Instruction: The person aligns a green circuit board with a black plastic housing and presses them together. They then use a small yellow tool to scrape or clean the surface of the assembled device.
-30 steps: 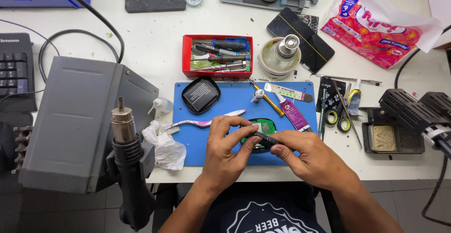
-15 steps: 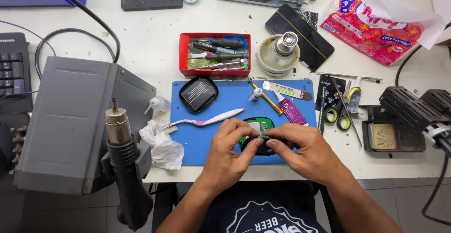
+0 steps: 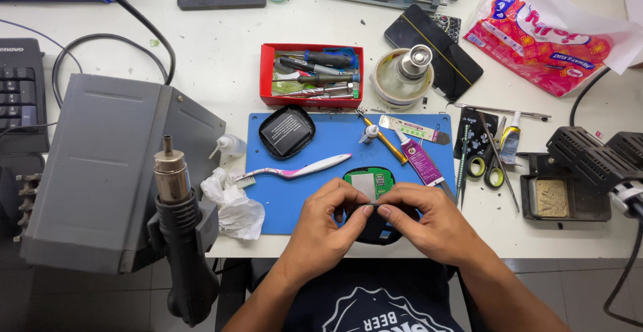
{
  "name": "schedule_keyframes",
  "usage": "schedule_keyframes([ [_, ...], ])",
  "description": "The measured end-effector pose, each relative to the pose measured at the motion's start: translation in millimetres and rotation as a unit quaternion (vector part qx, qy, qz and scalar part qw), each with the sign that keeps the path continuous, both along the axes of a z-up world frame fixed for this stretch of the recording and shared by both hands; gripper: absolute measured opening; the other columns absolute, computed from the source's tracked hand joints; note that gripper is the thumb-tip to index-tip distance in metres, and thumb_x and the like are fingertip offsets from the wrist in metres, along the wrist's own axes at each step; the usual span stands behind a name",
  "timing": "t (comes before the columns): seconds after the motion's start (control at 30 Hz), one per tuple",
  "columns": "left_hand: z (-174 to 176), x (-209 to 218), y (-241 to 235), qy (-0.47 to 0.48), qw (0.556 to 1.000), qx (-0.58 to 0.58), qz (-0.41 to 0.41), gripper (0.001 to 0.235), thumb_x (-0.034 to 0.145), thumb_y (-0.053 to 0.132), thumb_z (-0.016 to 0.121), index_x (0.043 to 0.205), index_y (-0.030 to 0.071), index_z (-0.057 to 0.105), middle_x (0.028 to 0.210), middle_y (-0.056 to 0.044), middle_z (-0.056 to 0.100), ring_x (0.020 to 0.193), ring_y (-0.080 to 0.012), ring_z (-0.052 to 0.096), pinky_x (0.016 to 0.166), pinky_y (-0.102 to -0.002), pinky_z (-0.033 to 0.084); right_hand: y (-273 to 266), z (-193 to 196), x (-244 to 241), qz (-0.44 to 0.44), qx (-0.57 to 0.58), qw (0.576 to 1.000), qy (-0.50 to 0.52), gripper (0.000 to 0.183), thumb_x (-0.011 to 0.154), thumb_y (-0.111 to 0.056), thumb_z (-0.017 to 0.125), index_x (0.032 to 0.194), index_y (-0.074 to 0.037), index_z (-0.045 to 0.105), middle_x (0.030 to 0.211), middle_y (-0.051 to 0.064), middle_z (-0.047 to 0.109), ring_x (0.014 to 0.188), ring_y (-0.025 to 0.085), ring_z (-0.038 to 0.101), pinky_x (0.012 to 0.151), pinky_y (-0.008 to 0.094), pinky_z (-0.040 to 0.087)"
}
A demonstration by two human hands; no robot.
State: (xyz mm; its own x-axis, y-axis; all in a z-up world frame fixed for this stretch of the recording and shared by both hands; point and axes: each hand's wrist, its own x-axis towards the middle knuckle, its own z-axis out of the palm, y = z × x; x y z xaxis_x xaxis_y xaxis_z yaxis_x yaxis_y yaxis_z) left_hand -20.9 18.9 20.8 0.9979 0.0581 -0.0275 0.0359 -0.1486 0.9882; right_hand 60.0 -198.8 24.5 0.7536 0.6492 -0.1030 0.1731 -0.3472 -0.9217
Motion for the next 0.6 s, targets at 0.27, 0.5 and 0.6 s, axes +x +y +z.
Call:
schedule_keyframes([
  [0.27, -10, -4, 5, 0.031, 0.999, -0.029, 0.020, 0.022, 0.104, 0.022, 0.078, 0.119, 0.006, 0.084, 0.106, -0.004, 0.072, 0.084, -0.0128, 0.064, 0.076, -0.027, 0.053, -3, -26, -2, -0.037, 0.022, 0.993, 0.107, 0.022, 0.105, -0.020, 0.076, 0.110, -0.003, 0.088, 0.094, 0.003, 0.079, 0.081, 0.013, 0.068, 0.070, 0.029, 0.055],
  [0.5, -40, -14, 15, 0.110, 0.958, -0.265, -0.013, 0.052, 0.113, 0.034, 0.060, 0.152, 0.001, 0.069, 0.145, -0.011, 0.075, 0.132, -0.0189, 0.070, 0.113, -0.034, 0.059, 0, -29, 3, -0.081, 0.035, 0.985, 0.150, 0.024, 0.106, -0.023, 0.075, 0.112, -0.003, 0.088, 0.082, 0.002, 0.077, 0.062, 0.012, 0.061, 0.055, 0.026, 0.053],
  [0.6, -42, -14, 9, 0.158, 0.892, -0.424, -0.026, 0.059, 0.116, 0.041, 0.052, 0.159, 0.002, 0.062, 0.133, -0.013, 0.075, 0.117, -0.0226, 0.075, 0.091, -0.046, 0.071, 10, -31, 5, -0.096, 0.043, 0.982, 0.154, 0.023, 0.105, -0.021, 0.075, 0.111, -0.002, 0.086, 0.084, 0.006, 0.078, 0.058, 0.015, 0.064, 0.052, 0.027, 0.057],
])
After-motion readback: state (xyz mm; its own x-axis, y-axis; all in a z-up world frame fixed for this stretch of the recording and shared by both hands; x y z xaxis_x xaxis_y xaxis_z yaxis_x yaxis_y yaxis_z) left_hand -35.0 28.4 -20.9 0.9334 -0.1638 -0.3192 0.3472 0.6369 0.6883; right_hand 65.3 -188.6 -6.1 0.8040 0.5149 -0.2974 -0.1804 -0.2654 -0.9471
